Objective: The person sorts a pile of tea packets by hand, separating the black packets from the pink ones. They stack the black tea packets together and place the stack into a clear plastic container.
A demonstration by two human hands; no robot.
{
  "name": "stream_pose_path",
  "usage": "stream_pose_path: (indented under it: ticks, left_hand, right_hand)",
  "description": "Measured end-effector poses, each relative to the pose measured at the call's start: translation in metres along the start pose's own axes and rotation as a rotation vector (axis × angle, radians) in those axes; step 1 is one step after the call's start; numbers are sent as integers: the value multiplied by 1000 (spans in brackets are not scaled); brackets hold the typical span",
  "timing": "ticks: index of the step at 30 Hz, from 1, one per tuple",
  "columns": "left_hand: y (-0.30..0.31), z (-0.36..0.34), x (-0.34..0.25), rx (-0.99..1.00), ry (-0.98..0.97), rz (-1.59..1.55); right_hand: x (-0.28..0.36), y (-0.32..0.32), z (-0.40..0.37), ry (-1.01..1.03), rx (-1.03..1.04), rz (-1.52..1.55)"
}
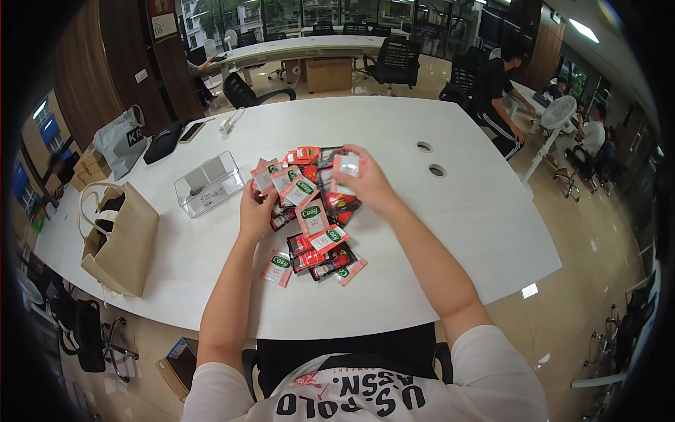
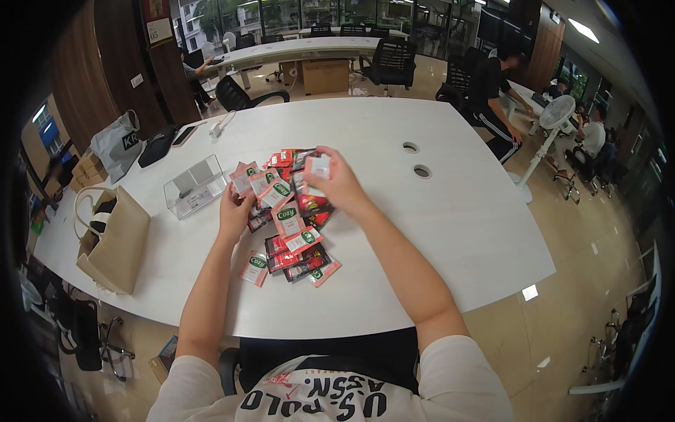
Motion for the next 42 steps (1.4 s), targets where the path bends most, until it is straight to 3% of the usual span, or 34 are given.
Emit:
stream_pose_path:
  ticks: [1, 3, 4, 11, 12, 15, 19, 23, 24, 27, 32, 35, 39, 42]
  left_hand:
    - [-4, -3, -1, 16, 13, 22]
    - [-11, -8, -6, 31, 1, 64]
    - [-13, -11, -11, 30, -23, 85]
    - [7, -4, -22, -110, -238, 191]
    - [13, -2, -22, -151, -190, 165]
    - [28, -1, -36, -297, -353, 166]
    - [47, 3, -41, -396, -446, 11]
    - [38, -9, -60, -297, -172, -294]
    - [25, -13, -78, -189, -417, -417]
    - [-8, -22, -63, -50, -324, -563]
    - [-57, -38, -32, 168, -108, -182]
    - [-65, -45, -38, 253, -138, 27]
    - [-55, -53, -59, 203, -202, 441]
    - [-42, -43, -58, 209, -181, 544]
  right_hand:
    - [-13, -9, -3, -17, 3, 38]
    - [-23, -22, -13, -54, 84, -337]
    - [-34, -23, -22, -209, 143, -383]
    - [-22, -12, -17, -112, 218, -678]
    - [-15, -13, -17, -170, 271, -757]
    - [-7, -22, -32, -188, 496, -1023]
    - [5, -40, -58, -375, 727, -1125]
    - [6, -58, -74, -455, 815, -1185]
    - [1, -62, -76, -403, 805, -1205]
    - [-25, -62, -75, -280, 783, -1230]
    - [-18, -44, -62, -260, 827, -1273]
    - [2, -30, -57, -530, 858, -1215]
    - [38, -33, -58, -414, 717, -1218]
    - [43, -66, -71, -74, 718, -1183]
Point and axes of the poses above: each hand's wrist, its own z-axis towards the middle knuckle, its own y-axis out of the back of the hand, x = y × z, the point moved 7 cm from there along z, towards the middle knuckle, and after that the axes turned 3 degrees about y, right-handed, at the moved point
